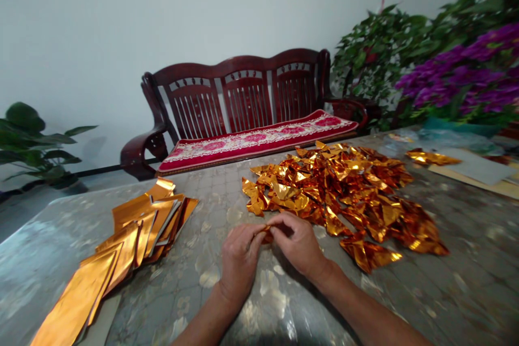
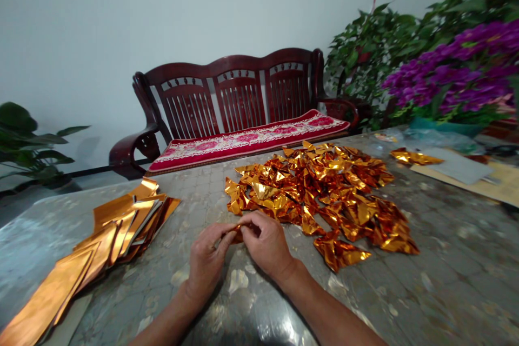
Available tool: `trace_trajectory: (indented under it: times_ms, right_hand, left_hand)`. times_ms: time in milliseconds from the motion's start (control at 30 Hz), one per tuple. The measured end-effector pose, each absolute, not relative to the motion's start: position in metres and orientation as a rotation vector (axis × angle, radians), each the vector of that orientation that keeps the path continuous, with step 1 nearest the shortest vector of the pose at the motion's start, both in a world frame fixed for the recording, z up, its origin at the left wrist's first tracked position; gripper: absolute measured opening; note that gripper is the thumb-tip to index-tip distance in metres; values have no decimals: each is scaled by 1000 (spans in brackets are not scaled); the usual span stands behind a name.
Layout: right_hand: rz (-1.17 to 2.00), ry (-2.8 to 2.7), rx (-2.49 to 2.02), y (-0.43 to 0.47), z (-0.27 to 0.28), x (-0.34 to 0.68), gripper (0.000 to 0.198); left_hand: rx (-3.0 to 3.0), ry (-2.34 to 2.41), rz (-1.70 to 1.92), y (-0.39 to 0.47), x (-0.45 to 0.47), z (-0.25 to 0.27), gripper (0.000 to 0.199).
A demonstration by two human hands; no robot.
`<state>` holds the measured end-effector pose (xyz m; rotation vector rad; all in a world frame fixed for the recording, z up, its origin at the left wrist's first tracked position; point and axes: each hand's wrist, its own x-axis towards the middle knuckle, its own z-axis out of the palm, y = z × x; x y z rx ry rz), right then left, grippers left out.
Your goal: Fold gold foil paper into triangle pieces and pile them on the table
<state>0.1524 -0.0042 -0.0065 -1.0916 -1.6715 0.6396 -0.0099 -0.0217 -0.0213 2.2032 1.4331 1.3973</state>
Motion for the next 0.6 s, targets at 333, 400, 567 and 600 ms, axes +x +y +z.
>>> trace_trajectory:
  times_ms: [333,400,567,600]
  right_hand:
    - [638,-1657,-1108,-3,-8,150,17]
    - [664,-1655,-1107,-3,-7,150,16]
    - [638,-1825,-1097,-4,3,156,14]
    - [599,-1876,-1102,-5,6,157,12]
  left_hand:
    - [2062,1422,1374,-21,-6,-17,16]
    - [2128,1424,1382,-21,-6,-17,15]
    - [2306,1452,1367,-23,-7,-13,14]
    - [2338,1470,1355,-24,-8,-12,13]
